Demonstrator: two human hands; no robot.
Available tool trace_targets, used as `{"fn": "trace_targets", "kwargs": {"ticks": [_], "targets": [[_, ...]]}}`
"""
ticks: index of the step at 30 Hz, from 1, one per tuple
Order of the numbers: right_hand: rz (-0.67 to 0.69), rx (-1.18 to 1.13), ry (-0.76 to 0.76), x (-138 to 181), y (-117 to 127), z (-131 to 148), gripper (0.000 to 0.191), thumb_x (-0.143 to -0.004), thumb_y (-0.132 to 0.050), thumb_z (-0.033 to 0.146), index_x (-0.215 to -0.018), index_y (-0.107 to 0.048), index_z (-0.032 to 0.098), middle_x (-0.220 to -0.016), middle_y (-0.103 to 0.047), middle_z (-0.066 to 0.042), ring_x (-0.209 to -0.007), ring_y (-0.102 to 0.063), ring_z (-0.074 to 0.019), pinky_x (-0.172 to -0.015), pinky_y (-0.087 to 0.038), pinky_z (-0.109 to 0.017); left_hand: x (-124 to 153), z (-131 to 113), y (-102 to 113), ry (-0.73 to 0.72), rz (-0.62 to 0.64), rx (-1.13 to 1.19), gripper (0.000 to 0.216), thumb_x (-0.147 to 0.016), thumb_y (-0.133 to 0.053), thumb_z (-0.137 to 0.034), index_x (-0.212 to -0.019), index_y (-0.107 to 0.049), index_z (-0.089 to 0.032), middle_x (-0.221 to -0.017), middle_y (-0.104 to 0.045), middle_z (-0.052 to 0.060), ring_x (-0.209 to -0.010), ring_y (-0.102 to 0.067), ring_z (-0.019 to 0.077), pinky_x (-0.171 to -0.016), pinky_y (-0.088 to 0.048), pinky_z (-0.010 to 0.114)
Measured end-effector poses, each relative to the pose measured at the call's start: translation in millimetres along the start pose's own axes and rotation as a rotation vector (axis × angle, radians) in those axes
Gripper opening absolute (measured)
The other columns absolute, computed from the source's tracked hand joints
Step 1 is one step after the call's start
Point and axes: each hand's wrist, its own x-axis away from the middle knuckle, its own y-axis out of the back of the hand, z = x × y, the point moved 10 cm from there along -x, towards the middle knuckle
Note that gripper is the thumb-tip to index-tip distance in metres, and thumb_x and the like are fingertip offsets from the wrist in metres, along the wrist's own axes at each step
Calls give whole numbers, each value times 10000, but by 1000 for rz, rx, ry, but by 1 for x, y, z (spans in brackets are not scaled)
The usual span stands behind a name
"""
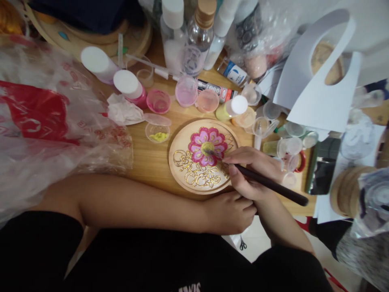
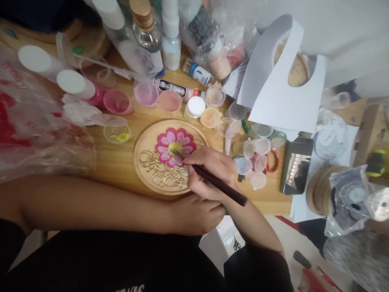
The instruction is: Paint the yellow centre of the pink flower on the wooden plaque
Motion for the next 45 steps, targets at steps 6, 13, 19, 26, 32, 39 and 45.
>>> {"fn": "trace_targets", "kwargs": {"ticks": [6,13,19,26,32,39,45], "targets": [[-7,2,3,0,1,1,140,-753,-599,80,-815,-656,192,-666,-669,-6,-608,-674,-131,-559,-565,-238,0,1,3,12,-38,4,213,-889,-496,-125,-721,-624,-152,-760,-653,36,-772,-613,176,-738,-402,339],[8,14,-9,0,-1,0,143,-750,-610,70,-825,-658,182,-679,-672,-13,-625,-672,-124,-580,-563,-230,0,1,1,12,-34,6,197,-884,-510,-132,-730,-631,-152,-783,-665,47,-809,-616,187,-775,-405,352],[23,22,-2,3,0,-1,149,-745,-609,70,-826,-652,188,-679,-678,-9,-628,-678,-136,-579,-564,-245,0,1,1,16,-36,-9,209,-892,-497,-128,-749,-648,-150,-796,-674,46,-813,-621,185,-768,-407,346],[40,9,-17,4,0,-1,139,-754,-612,76,-825,-647,190,-686,-680,-14,-632,-671,-132,-577,-563,-246,0,1,2,11,-40,-13,202,-887,-506,-130,-752,-656,-144,-803,-672,50,-805,-622,189,-741,-406,350],[-13,21,12,-2,3,3,141,-759,-602,72,-802,-646,199,-635,-656,-2,-578,-650,-119,-537,-556,-225,-1,0,4,6,-56,-5,217,-886,-502,-118,-713,-626,-155,-755,-654,36,-769,-612,174,-739,-402,339],[10,2,1,1,1,1,146,-755,-604,63,-817,-652,186,-655,-658,-9,-602,-658,-121,-556,-547,-230,0,1,4,16,-63,-10,216,-884,-495,-118,-722,-633,-153,-764,-655,42,-779,-612,181,-735,-400,346],[-13,-1,7,1,3,2,138,-750,-599,66,-790,-648,188,-642,-653,1,-579,-648,-117,-536,-543,-226,0,0,1,11,-44,-11,205,-888,-501,-126,-731,-631,-150,-763,-650,47,-805,-614,186,-763,-402,347]]}}
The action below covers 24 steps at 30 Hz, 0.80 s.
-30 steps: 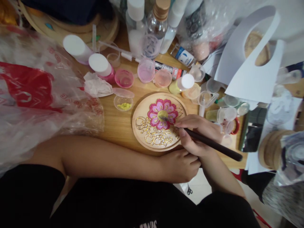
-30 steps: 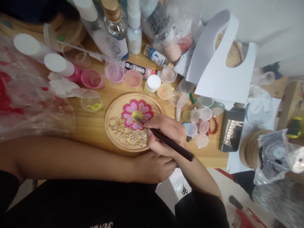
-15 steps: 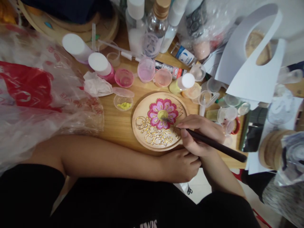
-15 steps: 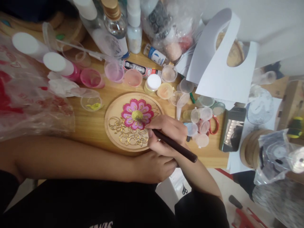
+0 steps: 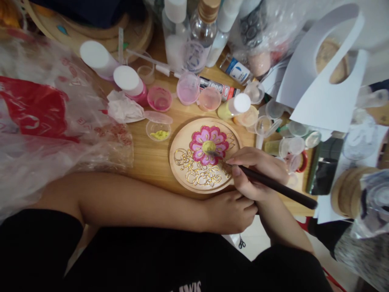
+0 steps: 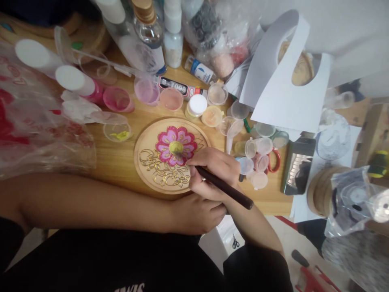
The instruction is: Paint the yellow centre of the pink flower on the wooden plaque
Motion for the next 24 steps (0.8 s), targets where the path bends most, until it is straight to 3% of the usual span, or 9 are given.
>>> {"fn": "trace_targets", "kwargs": {"ticks": [12,24], "targets": [[-25,20,-13,0,3,0,145,-743,-586,82,-795,-644,205,-629,-648,9,-552,-636,-120,-498,-544,-228,-1,-2,-4,-24,66,-16,221,-914,-480,-147,-771,-649,-142,-809,-662,61,-866,-617,191,-832,-417,354],[-39,54,9,-2,3,2,133,-752,-589,100,-791,-647,214,-608,-649,15,-539,-646,-118,-476,-539,-214,0,-1,-2,-13,40,-13,216,-908,-486,-145,-769,-652,-148,-822,-666,58,-889,-615,193,-844,-421,351]]}}
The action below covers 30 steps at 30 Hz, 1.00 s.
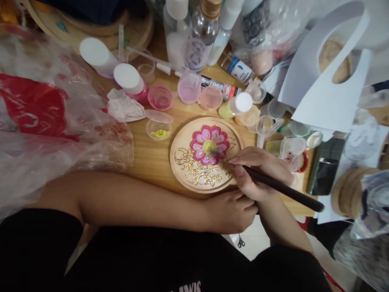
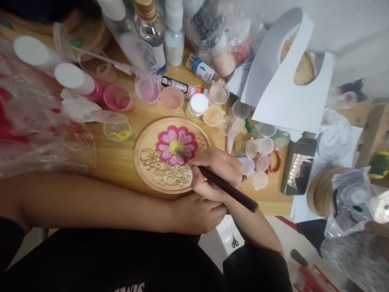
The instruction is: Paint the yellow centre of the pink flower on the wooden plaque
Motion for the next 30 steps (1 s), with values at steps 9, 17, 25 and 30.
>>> {"fn": "trace_targets", "kwargs": {"ticks": [9,17,25,30], "targets": [[39,-35,9,1,-3,0,168,-741,-583,81,-809,-660,215,-627,-662,8,-547,-649,-127,-485,-541,-232,0,-1,-3,-9,31,-3,240,-920,-468,-147,-779,-662,-140,-811,-660,68,-874,-613,187,-867,-429,344],[27,-51,28,2,0,0,199,-747,-600,66,-857,-681,211,-637,-651,8,-557,-639,-132,-489,-545,-239,1,-2,-3,-17,31,-20,247,-929,-460,-157,-808,-675,-143,-834,-663,69,-892,-606,193,-895,-415,363],[17,-39,40,1,3,1,168,-755,-604,87,-845,-667,214,-637,-643,14,-557,-640,-128,-495,-557,-234,0,-2,-2,-28,36,-16,249,-923,-462,-144,-794,-674,-145,-812,-657,63,-888,-606,189,-901,-415,359],[61,-18,40,1,-3,3,186,-731,-572,72,-819,-646,218,-630,-657,18,-547,-649,-124,-481,-547,-227,1,-2,-3,-14,31,1,262,-925,-446,-133,-792,-671,-137,-803,-657,67,-869,-613,192,-827,-431,351]]}}
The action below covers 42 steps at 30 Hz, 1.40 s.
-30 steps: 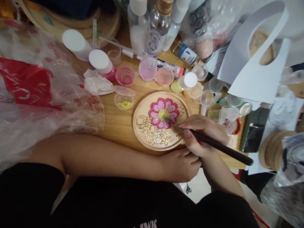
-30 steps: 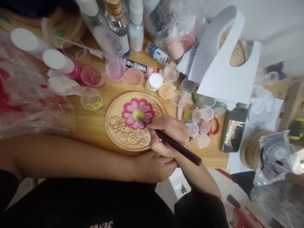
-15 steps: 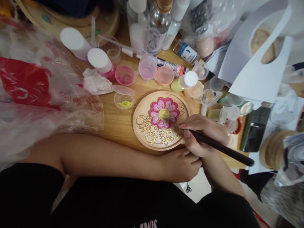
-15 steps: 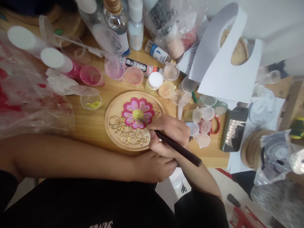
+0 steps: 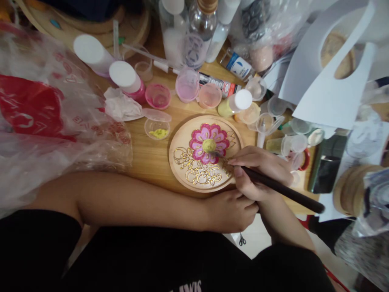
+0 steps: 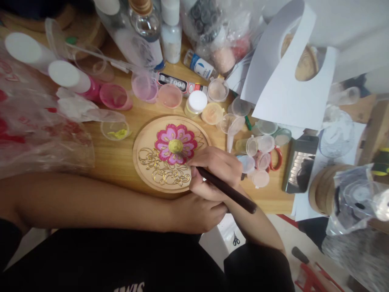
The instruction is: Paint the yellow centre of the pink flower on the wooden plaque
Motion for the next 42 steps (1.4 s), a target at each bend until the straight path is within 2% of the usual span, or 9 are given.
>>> {"fn": "trace_targets", "kwargs": {"ticks": [5,13,16,24,28,34,38,42], "targets": [[-11,19,-29,0,1,-2,164,-731,-569,82,-781,-635,223,-615,-653,24,-541,-650,-122,-471,-541,-225,0,2,7,14,-69,-9,259,-907,-458,-117,-736,-650,-146,-763,-653,55,-887,-623,197,-817,-425,349],[-19,29,-22,0,2,-2,152,-742,-590,91,-791,-647,223,-617,-660,21,-543,-650,-119,-479,-545,-216,0,3,10,24,-93,-10,229,-894,-480,-116,-741,-648,-144,-777,-663,52,-901,-628,197,-831,-416,350],[12,42,-35,0,-1,-3,163,-738,-576,80,-793,-637,221,-626,-666,20,-544,-651,-114,-484,-539,-207,0,3,9,32,-88,-8,222,-897,-481,-121,-752,-648,-140,-789,-665,56,-878,-624,195,-823,-414,352],[-59,-17,3,0,3,0,147,-727,-582,60,-785,-640,183,-601,-632,-1,-546,-630,-114,-496,-523,-212,0,0,1,3,-34,3,222,-905,-477,-136,-767,-651,-139,-812,-670,71,-837,-618,196,-768,-416,349],[-43,-32,15,0,2,0,153,-714,-582,40,-777,-641,166,-595,-632,-21,-544,-628,-114,-491,-516,-205,0,0,-3,-2,7,31,218,-908,-481,-138,-773,-652,-138,-825,-671,67,-815,-618,192,-736,-417,347],[-38,-41,20,0,2,1,186,-692,-578,11,-788,-644,156,-607,-637,-34,-546,-628,-123,-489,-517,-216,2,-1,-6,-8,44,38,223,-923,-476,-149,-813,-668,-131,-850,-675,73,-842,-625,196,-771,-422,353],[-11,-25,2,0,-1,-1,179,-715,-579,42,-813,-644,178,-624,-642,-12,-561,-646,-126,-505,-539,-222,2,-1,-5,-8,26,23,232,-926,-468,-147,-839,-682,-127,-889,-687,79,-870,-630,203,-803,-423,366],[12,-28,-25,1,-4,-3,177,-740,-580,66,-839,-645,197,-649,-650,0,-589,-658,-131,-536,-561,-239,1,1,-3,7,2,27,225,-914,-483,-142,-805,-679,-137,-843,-683,63,-826,-623,193,-775,-419,358]]}}
